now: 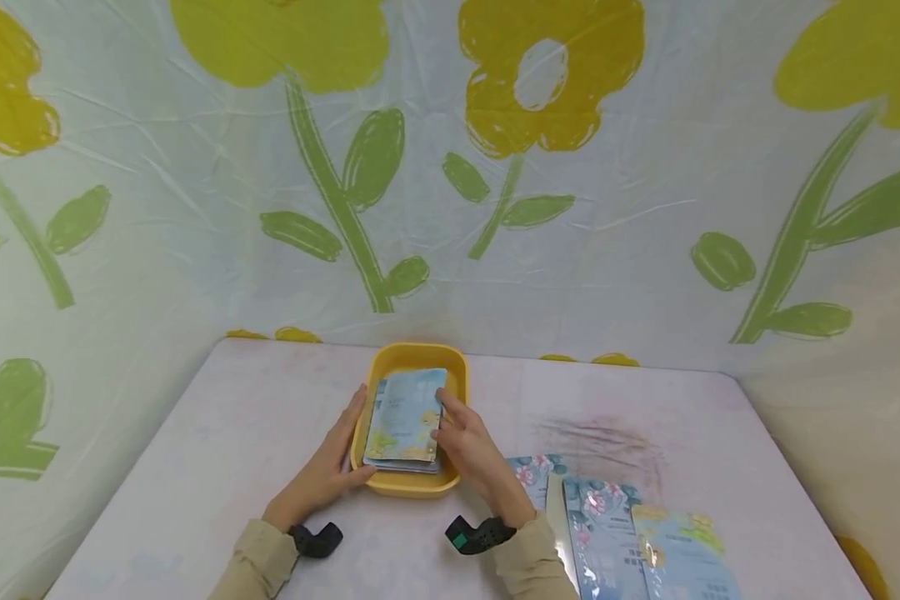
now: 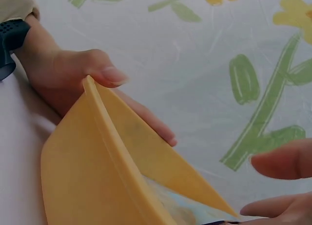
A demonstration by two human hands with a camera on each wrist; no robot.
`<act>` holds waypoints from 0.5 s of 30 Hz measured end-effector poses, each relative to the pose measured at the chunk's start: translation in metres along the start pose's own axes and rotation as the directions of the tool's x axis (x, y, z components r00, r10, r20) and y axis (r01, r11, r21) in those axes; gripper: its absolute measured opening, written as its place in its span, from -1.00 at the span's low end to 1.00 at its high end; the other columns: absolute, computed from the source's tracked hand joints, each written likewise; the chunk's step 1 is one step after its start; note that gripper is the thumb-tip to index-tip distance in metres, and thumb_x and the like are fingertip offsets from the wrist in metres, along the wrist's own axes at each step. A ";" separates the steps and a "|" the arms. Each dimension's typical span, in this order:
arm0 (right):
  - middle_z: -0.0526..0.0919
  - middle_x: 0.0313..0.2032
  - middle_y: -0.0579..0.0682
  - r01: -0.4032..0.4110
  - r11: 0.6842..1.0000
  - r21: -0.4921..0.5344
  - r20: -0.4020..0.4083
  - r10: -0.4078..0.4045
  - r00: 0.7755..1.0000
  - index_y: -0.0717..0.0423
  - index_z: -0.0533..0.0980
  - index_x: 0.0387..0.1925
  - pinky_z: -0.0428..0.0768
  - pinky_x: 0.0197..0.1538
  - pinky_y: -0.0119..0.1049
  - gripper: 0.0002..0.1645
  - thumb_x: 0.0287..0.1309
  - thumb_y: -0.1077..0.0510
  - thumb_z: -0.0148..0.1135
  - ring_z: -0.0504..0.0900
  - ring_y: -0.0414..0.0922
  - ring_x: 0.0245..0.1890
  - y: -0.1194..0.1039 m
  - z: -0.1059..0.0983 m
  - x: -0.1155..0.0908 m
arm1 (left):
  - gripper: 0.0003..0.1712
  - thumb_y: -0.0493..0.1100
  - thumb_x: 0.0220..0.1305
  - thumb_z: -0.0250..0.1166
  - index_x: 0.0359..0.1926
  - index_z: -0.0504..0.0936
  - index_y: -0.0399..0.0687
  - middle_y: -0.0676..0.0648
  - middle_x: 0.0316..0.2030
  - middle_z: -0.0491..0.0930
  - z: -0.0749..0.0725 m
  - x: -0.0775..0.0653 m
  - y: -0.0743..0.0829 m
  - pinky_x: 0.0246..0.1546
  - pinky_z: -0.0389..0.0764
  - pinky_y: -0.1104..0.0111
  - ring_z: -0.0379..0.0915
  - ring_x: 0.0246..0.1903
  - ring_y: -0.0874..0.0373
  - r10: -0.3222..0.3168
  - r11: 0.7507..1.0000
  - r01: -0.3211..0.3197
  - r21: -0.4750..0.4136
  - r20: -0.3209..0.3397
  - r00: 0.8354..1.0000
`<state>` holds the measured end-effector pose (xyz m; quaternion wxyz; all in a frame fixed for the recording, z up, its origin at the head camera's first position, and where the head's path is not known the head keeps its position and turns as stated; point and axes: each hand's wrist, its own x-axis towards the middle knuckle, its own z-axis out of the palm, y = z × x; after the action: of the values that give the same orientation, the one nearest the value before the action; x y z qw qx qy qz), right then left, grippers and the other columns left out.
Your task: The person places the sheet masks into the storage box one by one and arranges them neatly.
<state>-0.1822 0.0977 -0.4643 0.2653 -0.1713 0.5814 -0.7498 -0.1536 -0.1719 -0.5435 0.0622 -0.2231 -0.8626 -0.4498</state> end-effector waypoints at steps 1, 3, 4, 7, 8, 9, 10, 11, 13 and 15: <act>-0.35 0.56 0.15 -0.003 1.000 0.007 0.007 0.003 1.000 0.30 -0.28 0.54 -0.08 0.50 -0.02 -0.15 0.37 0.41 -0.17 -0.17 0.13 0.54 0.000 0.000 0.000 | 0.26 0.23 0.13 0.38 0.60 -0.26 0.12 0.10 0.58 -0.33 0.000 0.000 0.000 0.43 -0.11 -0.18 -0.41 0.54 0.08 0.001 1.000 -0.001 0.000 -0.002 1.000; -0.34 0.56 0.18 -0.012 1.000 0.020 0.022 0.012 1.000 0.33 -0.27 0.53 -0.12 0.51 0.04 -0.17 0.37 0.39 -0.18 -0.17 0.15 0.53 -0.001 -0.001 0.001 | 0.26 0.22 0.14 0.38 0.60 -0.26 0.11 0.08 0.58 -0.32 0.000 0.001 0.002 0.44 -0.11 -0.17 -0.41 0.54 0.07 0.005 1.000 -0.005 0.000 -0.002 1.000; -0.33 0.55 0.20 -0.019 1.000 0.022 0.029 0.018 0.999 0.35 -0.27 0.53 -0.13 0.51 0.05 -0.19 0.38 0.37 -0.19 -0.16 0.16 0.53 -0.001 -0.001 0.001 | 0.26 0.22 0.14 0.38 0.60 -0.25 0.10 0.07 0.58 -0.32 0.000 0.001 0.002 0.44 -0.11 -0.17 -0.40 0.54 0.07 0.009 1.000 -0.009 -0.002 -0.004 1.000; -0.31 0.55 0.23 -0.037 0.999 0.029 0.050 0.035 0.998 0.40 -0.26 0.51 -0.10 0.50 0.05 -0.23 0.43 0.34 -0.22 -0.13 0.17 0.52 -0.001 -0.003 0.002 | 0.25 0.20 0.15 0.38 0.60 -0.23 0.05 0.03 0.58 -0.30 0.000 0.001 0.003 0.43 -0.10 -0.18 -0.39 0.54 0.04 0.024 1.000 -0.024 -0.004 -0.011 1.000; -0.30 0.55 0.23 -0.043 0.999 0.031 0.050 0.041 0.998 0.41 -0.25 0.51 -0.08 0.50 0.04 -0.25 0.45 0.33 -0.22 -0.13 0.17 0.52 -0.002 -0.003 0.002 | 0.24 0.20 0.15 0.38 0.60 -0.23 0.04 0.02 0.58 -0.30 0.000 0.001 0.003 0.43 -0.10 -0.18 -0.39 0.54 0.03 0.028 1.000 -0.028 -0.005 -0.012 1.000; -0.29 0.55 0.24 -0.047 0.998 0.033 0.050 0.045 0.998 0.42 -0.25 0.51 -0.07 0.50 0.04 -0.25 0.46 0.32 -0.22 -0.13 0.17 0.52 -0.002 -0.003 0.002 | 0.24 0.19 0.16 0.38 0.60 -0.23 0.03 0.02 0.58 -0.30 0.000 0.001 0.003 0.42 -0.09 -0.21 -0.39 0.54 0.03 0.031 0.999 -0.031 -0.008 -0.013 0.999; -0.28 0.55 0.25 -0.051 0.998 0.036 0.050 0.049 0.998 0.43 -0.25 0.51 -0.05 0.49 0.04 -0.26 0.47 0.30 -0.22 -0.13 0.17 0.52 -0.002 -0.003 0.002 | 0.24 0.19 0.16 0.38 0.60 -0.23 0.02 0.02 0.58 -0.29 -0.001 0.001 0.004 0.41 -0.09 -0.22 -0.38 0.54 0.03 0.034 0.999 -0.034 -0.010 -0.015 0.999; -0.28 0.55 0.25 -0.055 0.998 0.044 0.048 0.053 0.997 0.43 -0.25 0.50 -0.05 0.49 0.03 -0.25 0.47 0.29 -0.22 -0.14 0.17 0.52 -0.003 -0.003 0.001 | 0.24 0.20 0.16 0.37 0.60 -0.23 0.02 0.02 0.58 -0.29 -0.001 0.001 0.004 0.40 -0.08 -0.23 -0.38 0.54 0.02 0.036 0.999 -0.036 -0.009 -0.016 0.999; -0.30 0.55 0.26 -0.057 0.997 0.049 0.038 0.055 0.998 0.45 -0.25 0.50 -0.07 0.50 0.03 -0.25 0.48 0.27 -0.20 -0.16 0.17 0.53 -0.003 -0.003 0.001 | 0.24 0.20 0.16 0.37 0.60 -0.23 0.02 0.02 0.58 -0.29 -0.001 0.002 0.004 0.39 -0.08 -0.25 -0.38 0.54 0.02 0.035 0.999 -0.035 -0.012 -0.019 0.999; -0.32 0.54 0.27 -0.052 0.997 0.053 0.023 0.051 0.998 0.46 -0.27 0.49 -0.12 0.50 0.05 -0.22 0.49 0.25 -0.18 -0.21 0.18 0.53 -0.003 -0.002 0.001 | 0.24 0.22 0.16 0.36 0.60 -0.23 0.03 0.02 0.58 -0.29 0.000 0.002 0.005 0.40 -0.08 -0.23 -0.38 0.54 0.03 0.033 0.999 -0.033 -0.010 -0.013 0.999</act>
<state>-0.1847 0.0998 -0.4617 0.2956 -0.1572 0.5622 -0.7562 -0.1537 -0.1691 -0.5392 0.0741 -0.2345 -0.8561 -0.4546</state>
